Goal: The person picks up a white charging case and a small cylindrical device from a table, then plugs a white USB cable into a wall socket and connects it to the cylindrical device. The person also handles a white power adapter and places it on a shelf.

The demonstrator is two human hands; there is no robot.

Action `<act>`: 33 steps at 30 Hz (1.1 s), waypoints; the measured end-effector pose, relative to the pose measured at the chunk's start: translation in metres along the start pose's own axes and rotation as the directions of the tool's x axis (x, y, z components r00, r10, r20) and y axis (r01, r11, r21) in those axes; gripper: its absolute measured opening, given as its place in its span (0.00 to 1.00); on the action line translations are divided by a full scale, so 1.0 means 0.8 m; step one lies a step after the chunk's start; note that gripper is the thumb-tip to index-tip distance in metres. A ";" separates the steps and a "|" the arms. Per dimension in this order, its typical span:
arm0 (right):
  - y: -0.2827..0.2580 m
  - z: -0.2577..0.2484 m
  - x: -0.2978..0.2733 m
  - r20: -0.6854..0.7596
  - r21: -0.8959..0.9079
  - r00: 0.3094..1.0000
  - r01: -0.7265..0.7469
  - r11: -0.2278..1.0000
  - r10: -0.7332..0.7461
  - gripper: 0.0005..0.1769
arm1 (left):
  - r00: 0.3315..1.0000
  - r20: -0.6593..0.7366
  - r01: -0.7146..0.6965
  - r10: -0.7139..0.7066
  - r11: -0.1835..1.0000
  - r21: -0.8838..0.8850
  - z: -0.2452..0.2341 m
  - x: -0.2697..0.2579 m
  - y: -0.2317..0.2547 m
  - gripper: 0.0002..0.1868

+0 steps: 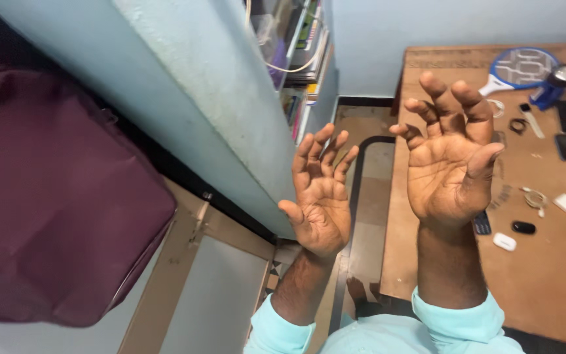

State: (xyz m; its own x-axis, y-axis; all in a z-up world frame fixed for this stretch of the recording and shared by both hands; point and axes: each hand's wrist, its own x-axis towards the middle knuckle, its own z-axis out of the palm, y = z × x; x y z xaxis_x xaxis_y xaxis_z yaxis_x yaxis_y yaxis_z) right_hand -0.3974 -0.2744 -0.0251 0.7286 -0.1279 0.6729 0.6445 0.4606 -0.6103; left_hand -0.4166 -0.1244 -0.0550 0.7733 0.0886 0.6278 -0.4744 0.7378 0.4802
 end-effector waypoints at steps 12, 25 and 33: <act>-0.105 -0.134 -0.069 -0.112 0.022 0.993 0.028 0.999 -0.025 0.38 | 0.968 0.026 0.249 -0.248 0.961 -0.118 0.105 -0.075 -0.115 0.39; -0.390 -0.360 -0.158 -0.145 -0.134 0.983 0.097 0.986 -0.117 0.38 | 0.943 0.157 0.320 -0.294 0.931 -0.175 0.401 -0.201 -0.255 0.41; -0.531 -0.505 -0.216 -0.205 -0.151 0.971 0.091 0.984 -0.121 0.39 | 0.950 0.119 0.308 -0.289 0.930 -0.201 0.556 -0.296 -0.341 0.40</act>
State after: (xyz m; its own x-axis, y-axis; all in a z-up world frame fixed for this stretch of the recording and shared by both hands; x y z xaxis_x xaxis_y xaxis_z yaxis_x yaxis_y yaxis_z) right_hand -0.7037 -0.8032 -0.0510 0.6773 -0.3603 0.6415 0.7355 0.3096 -0.6026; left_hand -0.6569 -0.6443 -0.0623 0.8215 -0.2087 0.5307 -0.1185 0.8479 0.5168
